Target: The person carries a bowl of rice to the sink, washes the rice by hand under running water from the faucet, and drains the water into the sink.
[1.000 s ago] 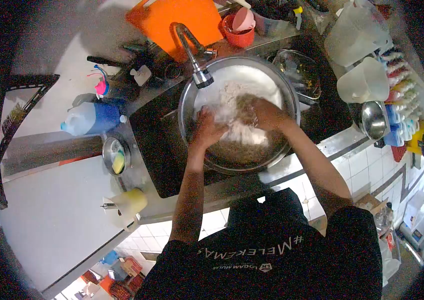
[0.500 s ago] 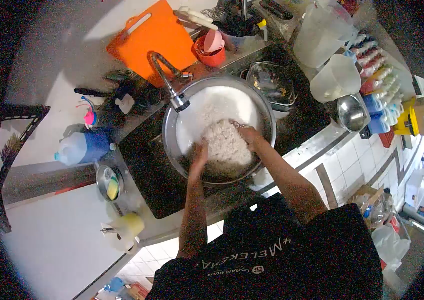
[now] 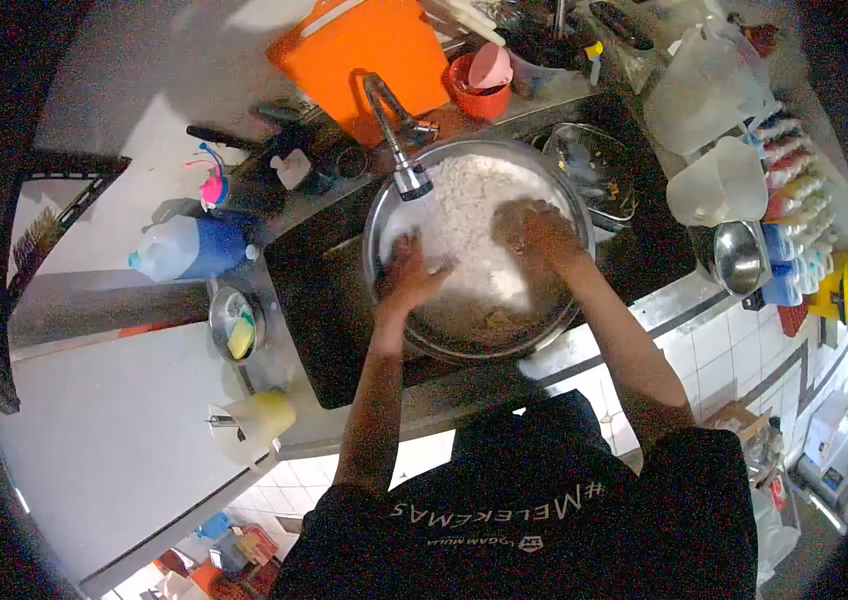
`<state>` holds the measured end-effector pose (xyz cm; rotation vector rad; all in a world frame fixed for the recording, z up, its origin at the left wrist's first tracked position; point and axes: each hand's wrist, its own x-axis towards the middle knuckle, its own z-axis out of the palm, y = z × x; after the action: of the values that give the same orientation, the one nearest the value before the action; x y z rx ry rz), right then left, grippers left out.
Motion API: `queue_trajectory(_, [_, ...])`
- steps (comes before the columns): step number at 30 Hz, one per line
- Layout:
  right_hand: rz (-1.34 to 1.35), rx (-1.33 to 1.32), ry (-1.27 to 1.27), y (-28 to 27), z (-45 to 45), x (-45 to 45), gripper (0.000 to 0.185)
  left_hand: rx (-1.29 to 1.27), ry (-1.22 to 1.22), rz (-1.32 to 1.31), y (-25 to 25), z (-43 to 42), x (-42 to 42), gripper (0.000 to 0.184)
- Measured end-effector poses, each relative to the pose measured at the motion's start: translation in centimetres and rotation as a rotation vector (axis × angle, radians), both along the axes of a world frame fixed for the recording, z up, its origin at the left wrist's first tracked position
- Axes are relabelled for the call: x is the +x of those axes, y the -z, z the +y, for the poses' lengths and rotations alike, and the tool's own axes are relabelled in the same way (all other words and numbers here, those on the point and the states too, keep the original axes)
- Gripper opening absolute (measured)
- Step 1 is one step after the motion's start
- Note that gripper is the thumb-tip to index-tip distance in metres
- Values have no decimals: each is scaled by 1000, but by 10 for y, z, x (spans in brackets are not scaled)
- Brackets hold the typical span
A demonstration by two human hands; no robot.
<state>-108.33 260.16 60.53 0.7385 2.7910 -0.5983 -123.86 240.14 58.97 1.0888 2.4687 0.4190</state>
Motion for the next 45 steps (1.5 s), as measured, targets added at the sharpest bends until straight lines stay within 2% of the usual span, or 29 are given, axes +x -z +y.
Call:
queue_trajectory(3, [5,-82,45,54,-4,18,60,-157,-163,-211,-2,8,15,95])
queue_trajectory(4, [-120,-273,-29,-9,-14,2,52,-11,-158,-248,12,5,21,86])
queue_trajectory(5, [-130,-278,-32,16,-18,8,52,30,-151,-309,20,5,24,85])
queue_trajectory(7, [87,-650,276,79,-25,23,44,18,-137,-402,35,6,32,83])
queue_trajectory(8, [528,-503,100,72,-40,30,38,2,-124,-436,42,7,36,82])
queue_trajectory(9, [527,-502,99,68,-50,27,38,-11,-109,-466,48,8,39,81])
queue_trajectory(11, [351,-1208,812,68,-60,21,36,5,-112,-543,54,12,43,79])
queue_trajectory(12, [133,-1280,921,66,-56,23,40,59,-148,-608,57,12,46,78])
queue_trajectory(13, [135,-1286,916,76,-56,24,40,147,-217,-696,55,14,48,77])
queue_trajectory(15, [395,-1595,1018,106,-59,18,50,366,-394,-909,43,18,52,75])
queue_trajectory(16, [391,-1604,1020,94,-61,14,50,457,-471,-1000,31,17,56,74])
queue_trajectory(18, [700,-1577,957,29,-62,2,55,551,-545,-1056,7,14,60,72])
queue_trajectory(19, [696,-1581,961,4,-59,-2,55,552,-535,-1019,-5,13,59,71])
queue_trajectory(21, [679,-980,461,-31,-48,-11,41,464,-398,-831,-26,10,48,69])
queue_trajectory(22, [474,-901,326,-10,-32,-6,38,407,-306,-723,-34,9,39,68])
queue_trajectory(23, [480,-895,326,-22,-23,-16,38,413,-300,-721,-41,13,28,68])
queue_trajectory(25, [527,-119,-60,-43,-11,-37,39,149,186,-252,-52,23,-9,62])
queue_trajectory(26, [528,-187,108,-27,-6,-51,40,386,114,168,-31,31,-11,56])
queue_trajectory(27, [532,-188,104,-17,-3,-65,40,386,112,173,-14,42,-20,56])
queue_trajectory(29, [614,-98,-36,5,0,-88,44,524,94,-26,8,60,-35,69])
queue_trajectory(30, [454,-1,6,31,-4,-94,45,459,88,-199,-11,64,-30,70])
queue_trajectory(31, [450,-6,7,31,-6,-92,45,455,86,-204,-8,62,-30,70])
queue_trajectory(34, [297,-275,-70,-13,-27,-59,46,377,156,-376,12,45,-24,64])
queue_trajectory(36, [321,-198,-165,5,-44,-25,48,214,389,-122,28,19,-7,72])
queue_trajectory(38, [351,-120,-257,22,-43,-7,50,90,457,131,35,3,9,73])
queue_trajectory(40, [69,285,-404,31,-45,5,58,-28,420,377,53,-2,20,74])
queue_trajectory(41, [72,286,-404,20,-44,-5,58,-77,400,494,69,1,22,75])
queue_trajectory(43, [-134,47,-164,0,-37,-26,65,-148,376,717,101,5,24,76])
queue_trajectory(45, [-108,137,-136,35,-42,-24,71,-163,373,873,116,6,26,77])
